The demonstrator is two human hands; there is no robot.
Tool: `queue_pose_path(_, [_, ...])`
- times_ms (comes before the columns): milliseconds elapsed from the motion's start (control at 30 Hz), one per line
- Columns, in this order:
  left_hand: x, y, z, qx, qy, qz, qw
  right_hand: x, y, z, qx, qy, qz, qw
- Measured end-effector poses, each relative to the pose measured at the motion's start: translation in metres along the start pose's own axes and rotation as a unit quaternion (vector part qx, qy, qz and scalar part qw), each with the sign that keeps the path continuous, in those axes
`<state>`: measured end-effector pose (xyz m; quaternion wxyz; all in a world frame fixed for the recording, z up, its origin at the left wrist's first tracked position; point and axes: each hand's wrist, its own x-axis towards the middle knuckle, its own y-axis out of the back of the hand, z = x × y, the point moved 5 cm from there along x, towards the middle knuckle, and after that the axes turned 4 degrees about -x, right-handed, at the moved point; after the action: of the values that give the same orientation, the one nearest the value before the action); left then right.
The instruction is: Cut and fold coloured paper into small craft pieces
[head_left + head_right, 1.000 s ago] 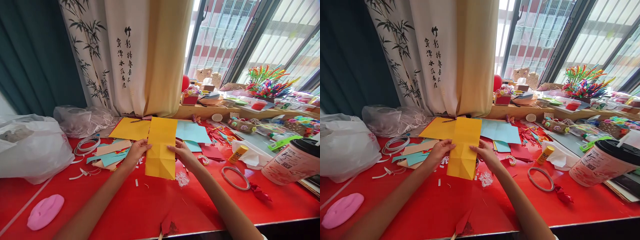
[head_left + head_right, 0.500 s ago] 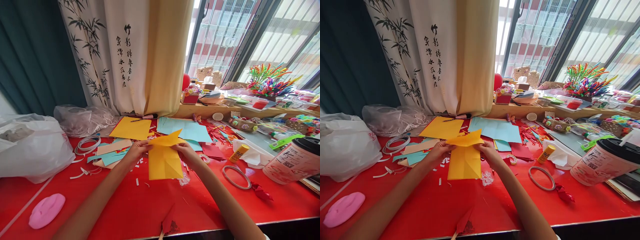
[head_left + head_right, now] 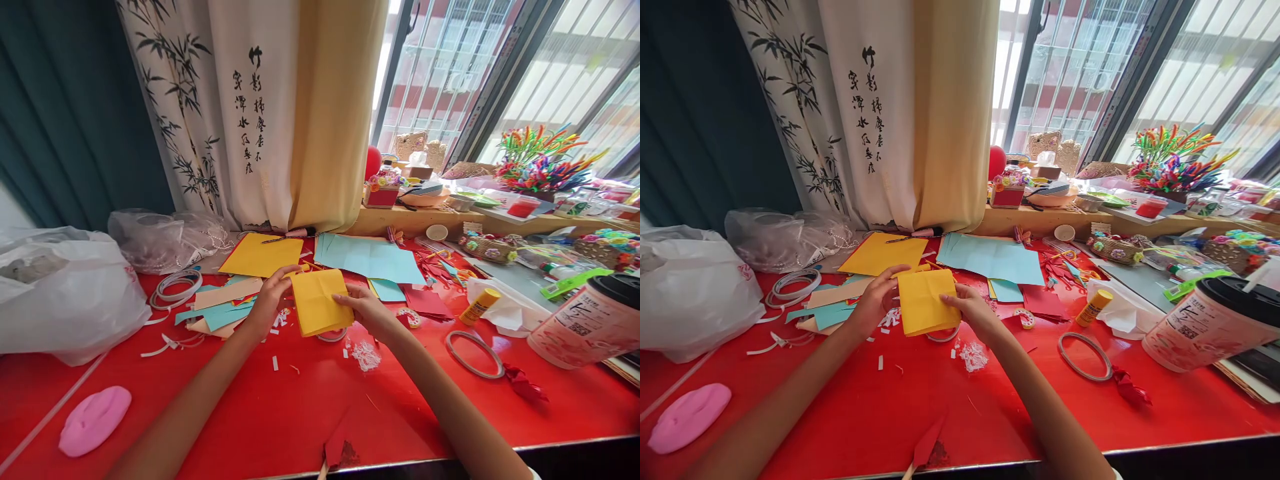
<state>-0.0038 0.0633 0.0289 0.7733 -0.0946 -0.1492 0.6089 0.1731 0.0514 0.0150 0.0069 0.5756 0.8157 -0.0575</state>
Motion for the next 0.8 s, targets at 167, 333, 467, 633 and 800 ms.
queue_pose_path(167, [-0.003, -0.007, -0.013, 0.023, 0.089, -0.044, 0.995, 0.003, 0.005, -0.001, -0.011, 0.063, 0.056, 0.996])
queue_pose_path(333, [-0.004, -0.013, -0.022, 0.082, 0.076, -0.085, 0.990, 0.001, 0.002, -0.003, -0.018, 0.042, 0.055, 0.997])
queue_pose_path(467, [-0.001, -0.012, -0.019, 0.063, 0.037, -0.064, 0.995, 0.000, -0.002, 0.003, -0.011, -0.008, 0.006, 1.000])
queue_pose_path(633, [0.000, -0.009, -0.020, 0.057, 0.057, -0.062, 0.995, 0.000, -0.002, -0.002, -0.015, 0.029, -0.002, 0.999])
queue_pose_path(800, [-0.001, -0.010, -0.018, 0.064, 0.054, -0.088, 0.993, 0.000, 0.005, 0.000, -0.054, 0.025, 0.044, 0.997])
